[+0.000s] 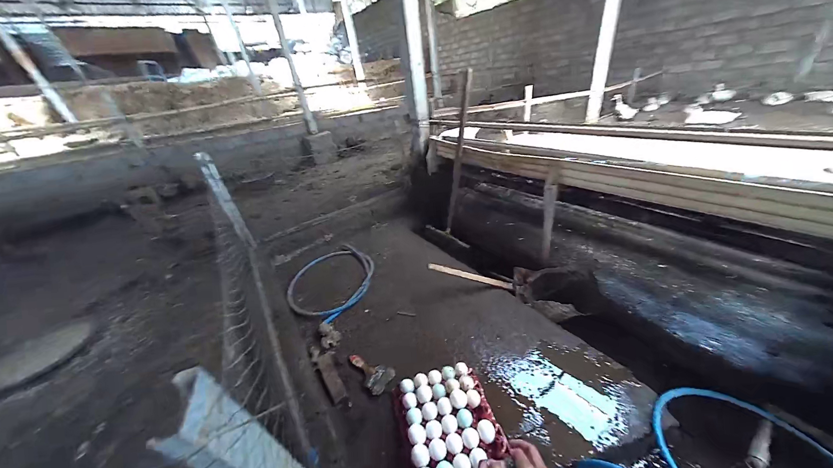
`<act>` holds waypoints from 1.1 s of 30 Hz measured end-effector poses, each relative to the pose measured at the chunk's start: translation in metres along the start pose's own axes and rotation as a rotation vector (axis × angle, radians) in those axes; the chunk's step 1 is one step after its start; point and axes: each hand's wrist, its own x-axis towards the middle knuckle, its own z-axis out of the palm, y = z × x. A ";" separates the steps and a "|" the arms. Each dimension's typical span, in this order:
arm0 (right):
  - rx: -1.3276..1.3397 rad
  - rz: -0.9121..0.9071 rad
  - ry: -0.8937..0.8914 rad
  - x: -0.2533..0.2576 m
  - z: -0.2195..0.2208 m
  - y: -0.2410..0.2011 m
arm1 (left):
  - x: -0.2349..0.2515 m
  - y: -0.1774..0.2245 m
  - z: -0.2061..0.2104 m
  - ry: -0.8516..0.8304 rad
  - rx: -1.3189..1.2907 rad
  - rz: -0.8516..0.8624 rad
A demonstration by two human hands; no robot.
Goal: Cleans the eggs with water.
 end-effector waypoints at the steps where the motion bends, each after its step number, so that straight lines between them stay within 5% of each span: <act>1: -0.078 -0.105 -0.027 -0.007 0.002 0.002 | 0.000 0.005 0.005 0.055 0.036 0.036; 4: -0.227 -0.388 -0.105 -0.017 -0.002 0.013 | 0.004 -0.001 0.012 0.052 0.061 0.098; 8: -0.121 -0.108 0.045 -0.003 -0.007 0.001 | 0.011 -0.023 0.016 -0.006 0.165 0.199; 12: -0.148 -0.227 -0.004 -0.018 -0.005 0.012 | 0.005 -0.024 0.018 0.043 0.226 0.182; 15: -0.030 -0.080 0.027 -0.002 -0.010 0.008 | -0.001 -0.016 0.019 0.011 0.232 0.159; 18: -0.065 -0.150 -0.010 -0.011 -0.007 0.009 | 0.007 -0.031 0.023 0.109 0.198 0.281; 23: 0.032 0.008 0.002 0.002 -0.013 -0.002 | -0.008 -0.016 0.023 0.079 0.157 0.123; 27: -0.107 -0.145 -0.023 -0.012 -0.006 0.007 | -0.003 -0.009 0.015 0.035 0.152 0.055; 31: 0.215 0.326 -0.159 0.023 -0.015 0.015 | -0.001 -0.006 0.006 -0.061 -0.001 -0.168; 33: 0.281 0.360 -0.185 0.021 -0.015 0.013 | 0.004 -0.009 -0.002 -0.080 -0.043 -0.154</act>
